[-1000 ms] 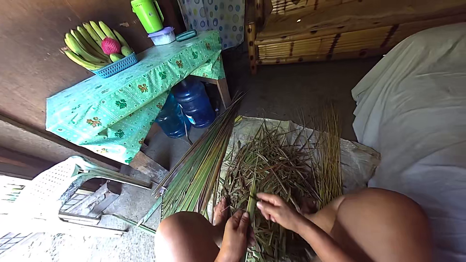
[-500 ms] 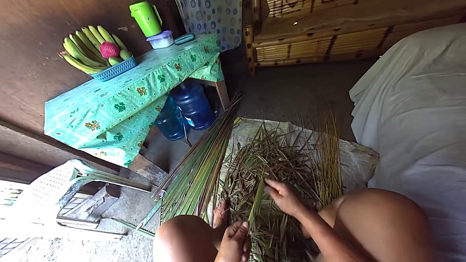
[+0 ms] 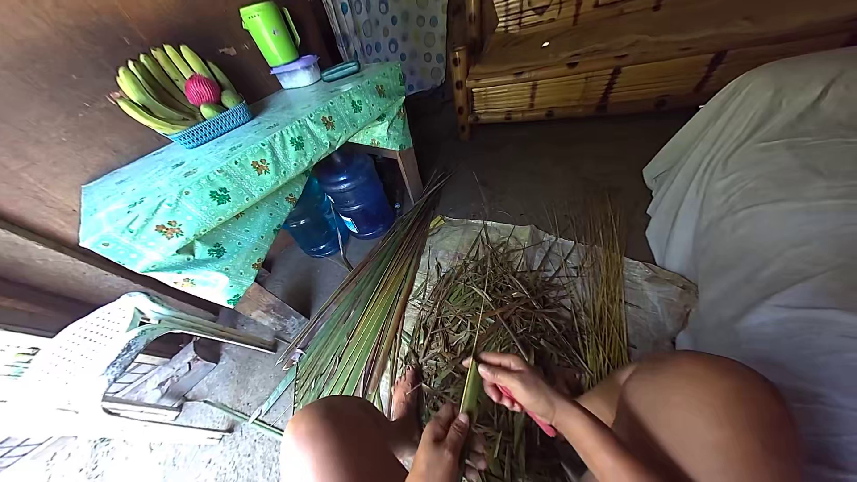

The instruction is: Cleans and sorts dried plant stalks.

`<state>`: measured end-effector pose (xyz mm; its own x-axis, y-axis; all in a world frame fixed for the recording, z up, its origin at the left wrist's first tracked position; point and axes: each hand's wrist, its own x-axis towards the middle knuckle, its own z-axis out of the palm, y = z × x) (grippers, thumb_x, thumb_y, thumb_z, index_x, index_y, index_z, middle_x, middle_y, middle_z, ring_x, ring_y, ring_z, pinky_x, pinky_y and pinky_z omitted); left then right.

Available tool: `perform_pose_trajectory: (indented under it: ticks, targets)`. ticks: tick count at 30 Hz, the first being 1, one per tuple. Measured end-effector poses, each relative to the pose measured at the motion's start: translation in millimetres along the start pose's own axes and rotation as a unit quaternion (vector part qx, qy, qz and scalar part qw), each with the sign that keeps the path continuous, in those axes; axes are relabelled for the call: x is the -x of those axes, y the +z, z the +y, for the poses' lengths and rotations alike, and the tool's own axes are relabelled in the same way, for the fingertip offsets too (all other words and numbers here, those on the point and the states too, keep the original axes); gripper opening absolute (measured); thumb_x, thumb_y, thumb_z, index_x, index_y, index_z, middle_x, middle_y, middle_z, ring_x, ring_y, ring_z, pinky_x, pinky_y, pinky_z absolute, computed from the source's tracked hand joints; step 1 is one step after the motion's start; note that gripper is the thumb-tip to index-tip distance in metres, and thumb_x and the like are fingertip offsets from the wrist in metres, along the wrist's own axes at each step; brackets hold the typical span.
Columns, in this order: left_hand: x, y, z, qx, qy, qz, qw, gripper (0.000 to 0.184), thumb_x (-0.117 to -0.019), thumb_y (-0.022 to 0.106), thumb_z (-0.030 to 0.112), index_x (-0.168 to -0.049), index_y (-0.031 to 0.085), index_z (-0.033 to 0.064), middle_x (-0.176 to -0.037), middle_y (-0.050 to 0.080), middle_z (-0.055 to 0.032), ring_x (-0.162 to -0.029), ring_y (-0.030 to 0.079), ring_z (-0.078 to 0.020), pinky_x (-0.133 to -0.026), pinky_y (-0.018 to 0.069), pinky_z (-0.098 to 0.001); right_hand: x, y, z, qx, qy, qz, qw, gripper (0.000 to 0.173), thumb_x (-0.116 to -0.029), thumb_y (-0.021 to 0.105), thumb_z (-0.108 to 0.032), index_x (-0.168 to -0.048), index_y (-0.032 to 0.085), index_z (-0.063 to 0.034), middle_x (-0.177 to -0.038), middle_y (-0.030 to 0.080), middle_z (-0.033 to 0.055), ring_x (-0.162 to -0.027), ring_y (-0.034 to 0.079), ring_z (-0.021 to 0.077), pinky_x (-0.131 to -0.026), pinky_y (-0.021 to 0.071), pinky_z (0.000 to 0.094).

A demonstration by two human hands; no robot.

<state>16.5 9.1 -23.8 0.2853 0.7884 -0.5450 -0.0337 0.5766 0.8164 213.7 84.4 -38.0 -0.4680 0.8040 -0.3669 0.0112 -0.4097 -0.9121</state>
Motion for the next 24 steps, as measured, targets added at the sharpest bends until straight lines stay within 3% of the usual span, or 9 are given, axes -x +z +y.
perform_pose_trajectory:
  ticks: [5, 8, 10, 15, 16, 19, 20, 22, 24]
  targets:
    - [16.6, -4.9, -10.8, -0.041, 0.023, 0.069, 0.997, 0.027, -0.1108, 0.036, 0.014, -0.098, 0.057, 0.0038, -0.058, 0.057, 0.0023, -0.045, 0.054, -0.0052, -0.045, 0.0484, -0.0201, 0.3, -2.4, -1.2, 0.075, -0.059, 0.034, 0.995, 0.033, -0.1051, 0.045, -0.019, -0.125, 0.064, -0.0007, -0.067, 0.054, -0.0055, -0.052, 0.047, 0.0016, -0.049, 0.0392, 0.0184]
    - [8.5, -13.3, -5.7, 0.002, 0.010, 0.083, 0.997, 0.032, -0.1122, 0.032, 0.017, -0.099, 0.058, 0.0026, -0.055, 0.053, 0.0013, -0.040, 0.048, -0.0048, -0.040, 0.0446, -0.0187, 7.6, 14.9, 8.4, 0.248, -0.105, -0.055, 0.961, 0.034, -0.1034, 0.050, -0.022, -0.116, 0.070, 0.0019, -0.081, 0.066, 0.0097, -0.069, 0.060, 0.0160, -0.068, 0.0516, 0.0361]
    - [3.8, -15.0, -2.6, 0.034, 0.004, 0.079, 0.996, 0.032, -0.1110, 0.029, 0.014, -0.099, 0.057, 0.0039, -0.054, 0.052, 0.0018, -0.039, 0.047, -0.0030, -0.039, 0.0418, -0.0166, 10.0, 26.7, 13.5, 0.331, -0.141, -0.095, 0.928, 0.032, -0.1036, 0.053, -0.024, -0.109, 0.071, 0.0016, -0.084, 0.068, 0.0161, -0.076, 0.065, 0.0265, -0.073, 0.0522, 0.0469]
    - [5.1, -13.9, -5.0, 0.072, -0.002, 0.037, 0.997, 0.034, -0.1122, 0.030, 0.018, -0.092, 0.056, 0.0077, -0.052, 0.044, 0.0062, -0.038, 0.040, 0.0000, -0.037, 0.0353, -0.0141, -4.1, 10.8, 26.0, 0.412, -0.231, 0.033, 0.881, 0.034, -0.1025, 0.053, -0.029, -0.098, 0.072, -0.0006, -0.087, 0.071, 0.0158, -0.081, 0.071, 0.0309, -0.073, 0.0562, 0.0523]
    - [6.2, -13.6, -6.5, 0.072, -0.008, 0.030, 0.997, 0.034, -0.1123, 0.029, 0.019, -0.092, 0.055, 0.0082, -0.052, 0.044, 0.0066, -0.038, 0.039, 0.0000, -0.037, 0.0350, -0.0142, -7.6, 4.5, 25.0, 0.410, -0.217, 0.057, 0.884, 0.035, -0.1031, 0.052, -0.029, -0.102, 0.072, 0.0003, -0.091, 0.071, 0.0168, -0.085, 0.071, 0.0316, -0.077, 0.0559, 0.0530]
    - [7.8, -12.1, -9.1, 0.076, -0.024, 0.027, 0.996, 0.035, -0.1122, 0.030, 0.019, -0.092, 0.056, 0.0085, -0.052, 0.043, 0.0061, -0.038, 0.039, -0.0004, -0.037, 0.0348, -0.0145, -18.2, -12.6, 14.7, 0.377, -0.126, 0.123, 0.909, 0.041, -0.1064, 0.049, -0.026, -0.136, 0.065, -0.0030, -0.121, 0.072, 0.0173, -0.112, 0.070, 0.0308, -0.102, 0.0517, 0.0520]
    - [8.1, -11.5, -9.5, 0.077, -0.029, 0.025, 0.996, 0.034, -0.1122, 0.030, 0.019, -0.092, 0.056, 0.0084, -0.052, 0.044, 0.0058, -0.038, 0.040, -0.0005, -0.037, 0.0348, -0.0146, -21.7, -18.6, 11.6, 0.341, -0.092, 0.146, 0.924, 0.041, -0.1078, 0.047, -0.024, -0.140, 0.061, -0.0033, -0.122, 0.071, 0.0175, -0.111, 0.069, 0.0289, -0.102, 0.0508, 0.0497]
    - [7.7, -10.9, -9.3, 0.074, -0.033, 0.025, 0.996, 0.034, -0.1123, 0.031, 0.019, -0.092, 0.056, 0.0076, -0.052, 0.044, 0.0051, -0.038, 0.040, -0.0009, -0.037, 0.0355, -0.0148, -25.6, -27.2, 10.7, 0.279, -0.066, 0.189, 0.939, 0.040, -0.1084, 0.046, -0.022, -0.140, 0.060, -0.0020, -0.102, 0.070, 0.0150, -0.084, 0.065, 0.0217, -0.084, 0.0530, 0.0416]
    - [4.1, -11.5, -6.7, 0.067, -0.030, 0.025, 0.997, 0.034, -0.1126, 0.031, 0.019, -0.092, 0.056, 0.0076, -0.052, 0.045, 0.0049, -0.037, 0.041, -0.0013, -0.037, 0.0368, -0.0152, -15.9, -22.2, 1.4, 0.233, -0.053, 0.152, 0.959, 0.037, -0.1078, 0.046, -0.020, -0.136, 0.060, -0.0004, -0.083, 0.063, 0.0080, -0.067, 0.056, 0.0137, -0.068, 0.0503, 0.0324]
